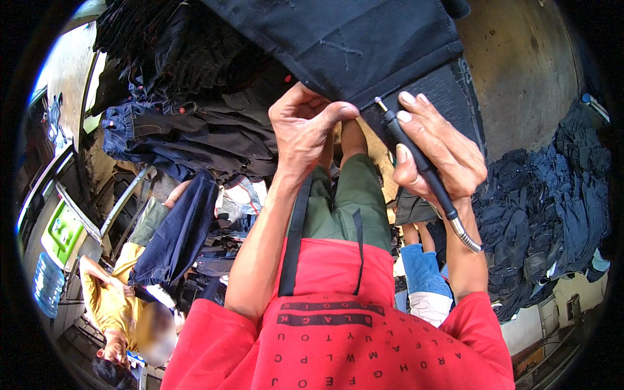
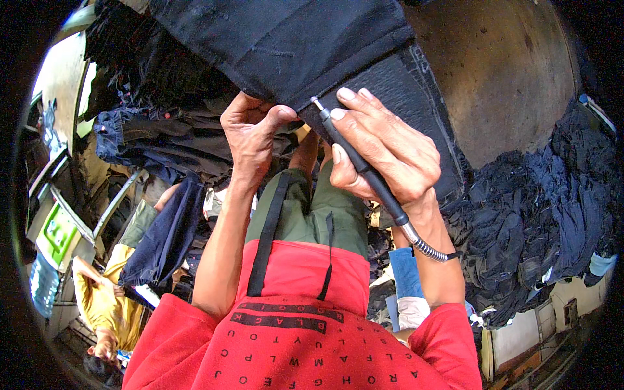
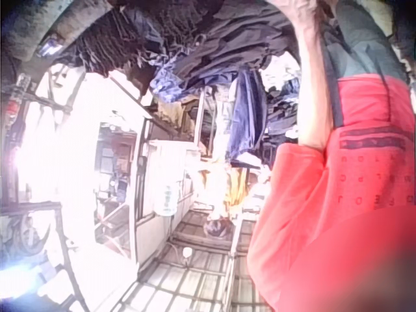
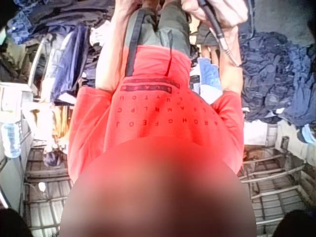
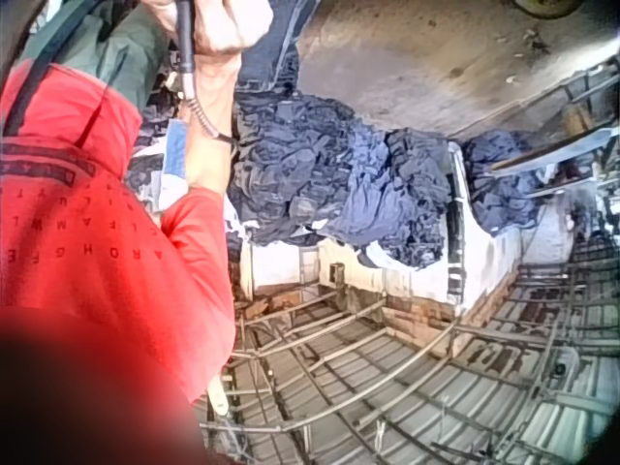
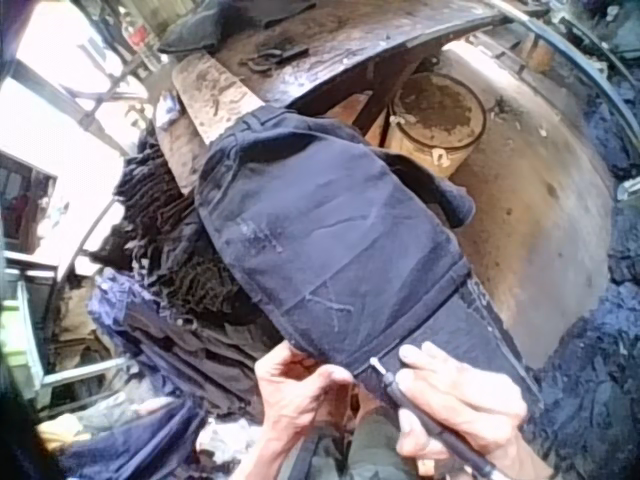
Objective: The person uses a handheld rotary tool to distress the surface of black pants, creating worn patterns on the fabric. They repeatedly pick up pants from a pile, work on specific areas, and place them back down.
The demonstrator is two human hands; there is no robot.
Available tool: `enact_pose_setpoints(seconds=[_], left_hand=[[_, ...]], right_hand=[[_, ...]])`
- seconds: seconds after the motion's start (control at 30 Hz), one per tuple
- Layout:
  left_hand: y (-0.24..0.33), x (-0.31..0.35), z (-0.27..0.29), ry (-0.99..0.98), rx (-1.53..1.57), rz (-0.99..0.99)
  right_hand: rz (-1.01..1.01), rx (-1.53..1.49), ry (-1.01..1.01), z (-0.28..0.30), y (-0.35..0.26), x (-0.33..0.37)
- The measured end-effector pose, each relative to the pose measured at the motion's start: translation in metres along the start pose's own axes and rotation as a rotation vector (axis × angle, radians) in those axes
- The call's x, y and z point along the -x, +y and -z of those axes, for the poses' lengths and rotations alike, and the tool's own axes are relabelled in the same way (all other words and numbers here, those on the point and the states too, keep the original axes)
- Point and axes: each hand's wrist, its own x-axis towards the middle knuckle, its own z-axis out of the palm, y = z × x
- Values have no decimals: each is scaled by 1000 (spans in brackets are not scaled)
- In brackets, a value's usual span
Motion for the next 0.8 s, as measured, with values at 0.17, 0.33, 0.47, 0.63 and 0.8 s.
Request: enact_pose_setpoints(seconds=[0.17,0.33,0.47,0.63,0.8], left_hand=[[-3,-4,7,-24,-27,11],[-11,-16,17,9,-146,53],[-18,-22,19,39,-145,73],[-22,-19,15,73,-115,54],[-20,-19,14,62,-124,57]], right_hand=[[-29,38,68,0,1,-2],[-198,52,30,16,-3,-9],[-89,25,7,15,3,-8],[-13,-39,-17,6,10,-3],[11,-31,-46,8,8,-5]])
